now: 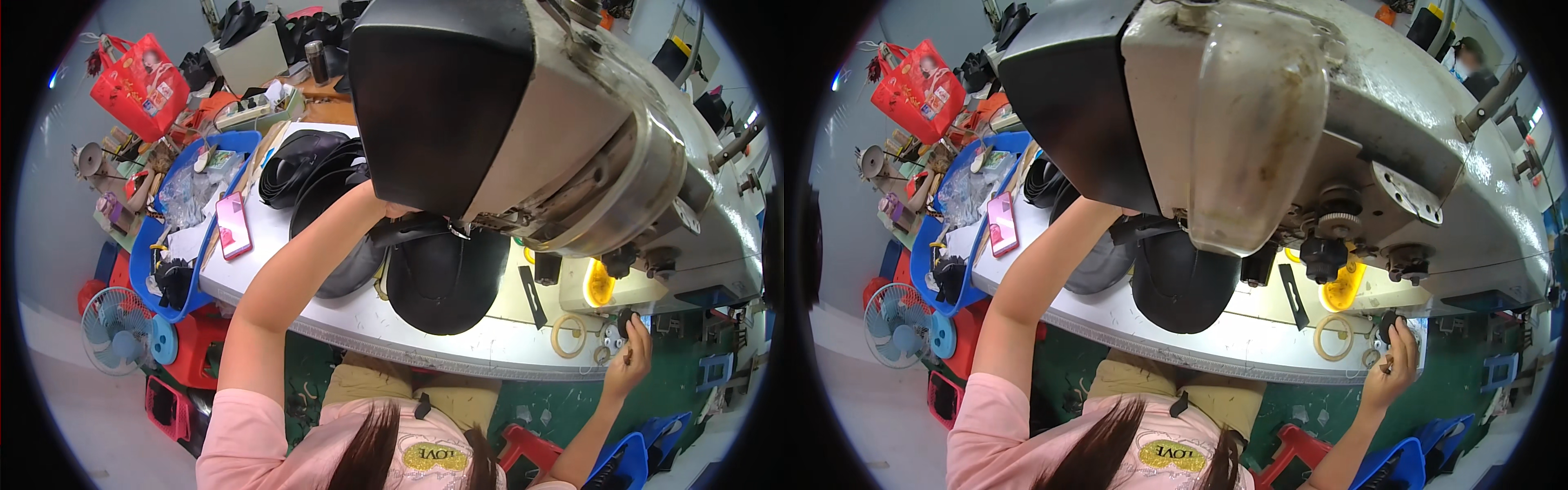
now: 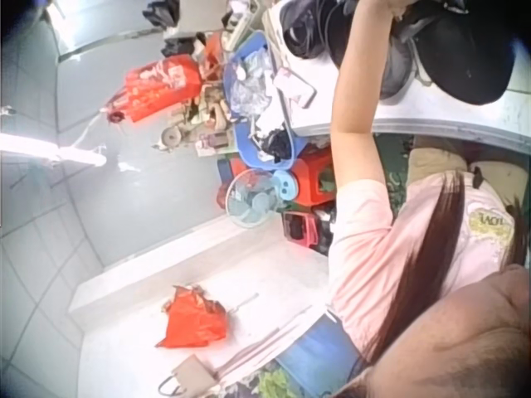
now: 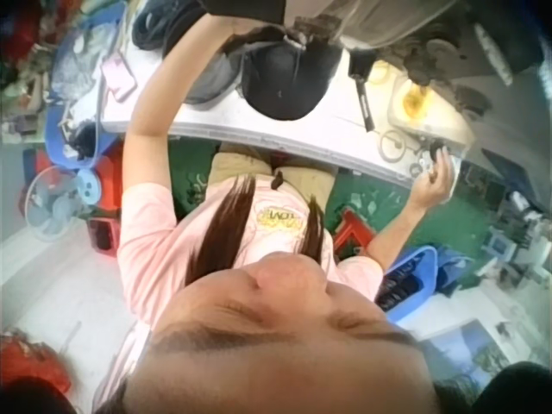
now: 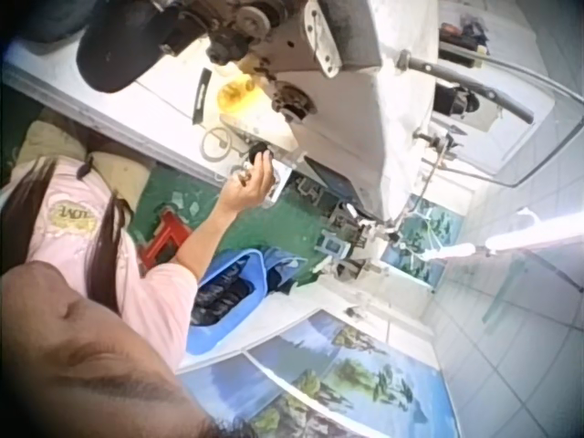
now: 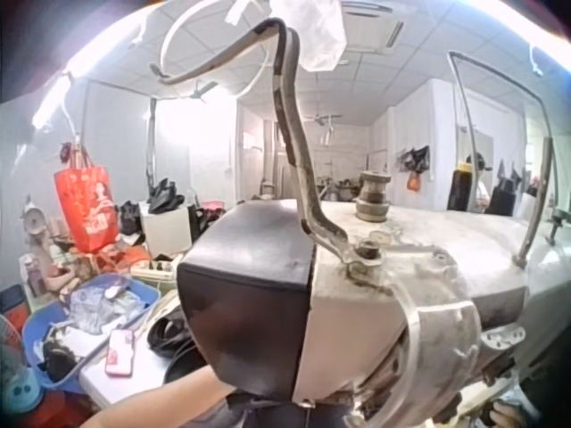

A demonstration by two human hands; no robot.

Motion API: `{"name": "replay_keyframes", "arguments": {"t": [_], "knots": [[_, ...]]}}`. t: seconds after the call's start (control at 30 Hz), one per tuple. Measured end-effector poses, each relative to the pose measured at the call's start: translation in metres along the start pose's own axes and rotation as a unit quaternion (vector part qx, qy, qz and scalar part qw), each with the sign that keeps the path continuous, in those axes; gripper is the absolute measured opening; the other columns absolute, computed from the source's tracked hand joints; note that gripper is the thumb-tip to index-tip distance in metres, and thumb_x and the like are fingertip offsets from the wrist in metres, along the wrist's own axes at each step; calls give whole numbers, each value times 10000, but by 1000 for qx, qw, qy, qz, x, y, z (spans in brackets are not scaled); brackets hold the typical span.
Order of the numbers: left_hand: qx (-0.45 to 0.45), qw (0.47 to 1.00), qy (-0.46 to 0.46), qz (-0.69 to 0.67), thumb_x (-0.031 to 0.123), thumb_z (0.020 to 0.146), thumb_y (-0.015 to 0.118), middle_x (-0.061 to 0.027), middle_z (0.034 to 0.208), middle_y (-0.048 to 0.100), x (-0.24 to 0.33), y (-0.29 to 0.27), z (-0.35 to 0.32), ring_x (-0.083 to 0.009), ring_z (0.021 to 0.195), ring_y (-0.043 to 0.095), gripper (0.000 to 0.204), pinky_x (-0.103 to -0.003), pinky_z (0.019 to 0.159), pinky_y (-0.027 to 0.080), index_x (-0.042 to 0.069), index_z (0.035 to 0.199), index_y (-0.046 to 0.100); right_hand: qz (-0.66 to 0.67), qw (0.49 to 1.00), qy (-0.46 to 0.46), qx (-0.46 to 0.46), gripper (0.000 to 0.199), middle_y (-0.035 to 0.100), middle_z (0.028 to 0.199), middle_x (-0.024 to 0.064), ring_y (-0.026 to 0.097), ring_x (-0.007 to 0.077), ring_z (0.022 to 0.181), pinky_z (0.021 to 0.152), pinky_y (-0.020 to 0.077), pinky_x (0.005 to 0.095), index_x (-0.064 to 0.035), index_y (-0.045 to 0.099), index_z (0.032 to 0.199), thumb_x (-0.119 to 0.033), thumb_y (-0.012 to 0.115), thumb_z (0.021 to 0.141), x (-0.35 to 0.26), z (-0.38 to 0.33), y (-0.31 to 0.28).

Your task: The person sews black shoe parts using an industrial sewing machine. They align the parts under the needle, operate the machine to stitch seams, and trim excess thread with scissors. The person handles multiple shoe parts one at a time, placing finished pieces on the table.

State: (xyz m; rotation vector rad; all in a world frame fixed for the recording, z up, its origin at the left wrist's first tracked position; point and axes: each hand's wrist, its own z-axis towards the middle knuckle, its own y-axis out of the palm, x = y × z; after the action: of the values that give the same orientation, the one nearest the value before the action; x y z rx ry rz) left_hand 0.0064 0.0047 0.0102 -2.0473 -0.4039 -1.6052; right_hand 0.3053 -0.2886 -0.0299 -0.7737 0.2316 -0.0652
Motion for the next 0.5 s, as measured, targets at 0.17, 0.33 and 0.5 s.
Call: {"name": "replay_keyframes", "arguments": {"t": [0.17,0.33,0.5], "knots": [[-9,1000,-3,3,61,640,701,-85,970,581,-4,4,2,-168,886,529,398,-253,812,397,29,1014,570,19,1000,25,2,257,584,986,129,555,274,905,789,430,326,41,574,899,118,412,715,-5,-1,-1],[-7,1000,-11,20,63,641,700,-85,971,581,-13,10,-3,-170,886,529,394,-254,812,396,30,1012,571,62,997,-44,34,219,591,948,117,562,255,879,780,430,320,32,577,882,91,422,739,14,11,-6],[-21,999,-20,-15,70,633,702,-94,980,581,-10,13,-4,-181,915,519,400,-256,814,382,31,1011,577,-75,949,185,242,221,605,896,97,572,201,847,703,430,288,0,557,1000,-110,422,865,108,47,-52]]}}
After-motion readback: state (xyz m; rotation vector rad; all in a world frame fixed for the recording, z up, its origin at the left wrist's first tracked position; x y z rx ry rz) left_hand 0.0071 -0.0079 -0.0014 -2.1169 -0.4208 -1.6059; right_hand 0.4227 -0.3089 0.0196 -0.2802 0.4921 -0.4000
